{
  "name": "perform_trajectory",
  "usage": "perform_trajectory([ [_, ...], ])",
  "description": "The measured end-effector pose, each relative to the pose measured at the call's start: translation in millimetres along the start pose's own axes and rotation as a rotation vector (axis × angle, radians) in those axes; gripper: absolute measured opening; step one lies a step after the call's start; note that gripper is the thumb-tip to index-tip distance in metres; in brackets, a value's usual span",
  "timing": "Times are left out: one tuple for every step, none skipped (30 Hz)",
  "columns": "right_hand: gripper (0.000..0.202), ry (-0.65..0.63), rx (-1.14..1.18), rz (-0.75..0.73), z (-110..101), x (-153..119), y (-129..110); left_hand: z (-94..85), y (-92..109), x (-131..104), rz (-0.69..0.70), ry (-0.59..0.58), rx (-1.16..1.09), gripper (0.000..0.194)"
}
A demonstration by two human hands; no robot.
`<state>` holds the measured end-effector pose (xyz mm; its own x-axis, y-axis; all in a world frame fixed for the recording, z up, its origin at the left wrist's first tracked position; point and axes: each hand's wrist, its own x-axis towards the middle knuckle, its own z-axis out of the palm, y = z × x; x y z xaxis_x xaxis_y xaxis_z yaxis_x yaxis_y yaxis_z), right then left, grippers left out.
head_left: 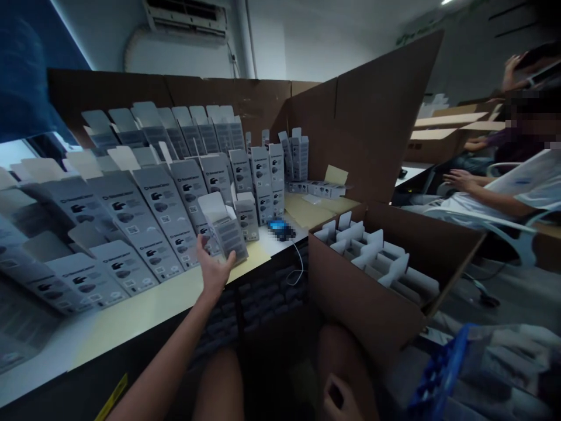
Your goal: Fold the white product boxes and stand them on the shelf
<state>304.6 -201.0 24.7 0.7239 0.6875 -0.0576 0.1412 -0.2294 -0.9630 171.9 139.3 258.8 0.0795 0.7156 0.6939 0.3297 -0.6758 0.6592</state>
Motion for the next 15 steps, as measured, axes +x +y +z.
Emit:
perform_trajectory([
  [0.023, 0.001, -0.024, 0.025, 1, 0, 0, -0.5, 7, -1, 0.053, 0.058, 0.033, 0.097],
  [0.023, -0.011, -0.047, 0.045, 1, 0, -2, -0.2, 15, 0, 0.124, 0.104, 0.071, 0.089],
  [0.022, -0.033, -0.066, 0.053, 2, 0, -6, 1.2, 24, 3, 0.208, 0.128, 0.112, 0.08],
  [0.022, -0.057, -0.08, 0.054, 1, 1, -11, 3.9, 35, 8, 0.295, 0.125, 0.157, 0.07],
  [0.021, -0.078, -0.089, 0.053, 0, 1, -17, 8.2, 46, 16, 0.374, 0.094, 0.206, 0.06],
  [0.02, -0.096, -0.093, 0.052, -2, 1, -24, 14.0, 57, 26, 0.434, 0.036, 0.265, 0.052],
  [0.02, -0.106, -0.093, 0.052, -5, 1, -30, 21.3, 67, 38, 0.468, -0.047, 0.342, 0.048],
  [0.019, -0.107, -0.09, 0.05, -8, 1, -37, 29.7, 77, 51, 0.481, -0.143, 0.44, 0.049],
  [0.02, -0.099, -0.082, 0.046, -11, 1, -43, 38.9, 85, 65, 0.483, -0.24, 0.552, 0.052],
  [0.021, -0.092, -0.071, 0.04, -14, 1, -48, 48.4, 90, 79, 0.483, -0.319, 0.662, 0.056],
  [0.022, -0.083, -0.057, 0.032, -16, 0, -52, 57.7, 94, 92, 0.486, -0.375, 0.729, 0.059],
  [0.024, -0.075, -0.04, 0.021, -18, -1, -57, 66.3, 95, 104, 0.488, -0.418, 0.783, 0.06],
  [0.025, -0.068, -0.02, 0.008, -19, -3, -61, 73.9, 96, 114, 0.492, -0.449, 0.818, 0.059],
  [0.026, -0.06, 0.003, -0.004, -20, -5, -64, 80.0, 95, 123, 0.495, -0.476, 0.845, 0.054],
  [0.025, -0.051, 0.027, -0.015, -20, -8, -68, 84.4, 94, 129, 0.496, -0.502, 0.879, 0.046],
])
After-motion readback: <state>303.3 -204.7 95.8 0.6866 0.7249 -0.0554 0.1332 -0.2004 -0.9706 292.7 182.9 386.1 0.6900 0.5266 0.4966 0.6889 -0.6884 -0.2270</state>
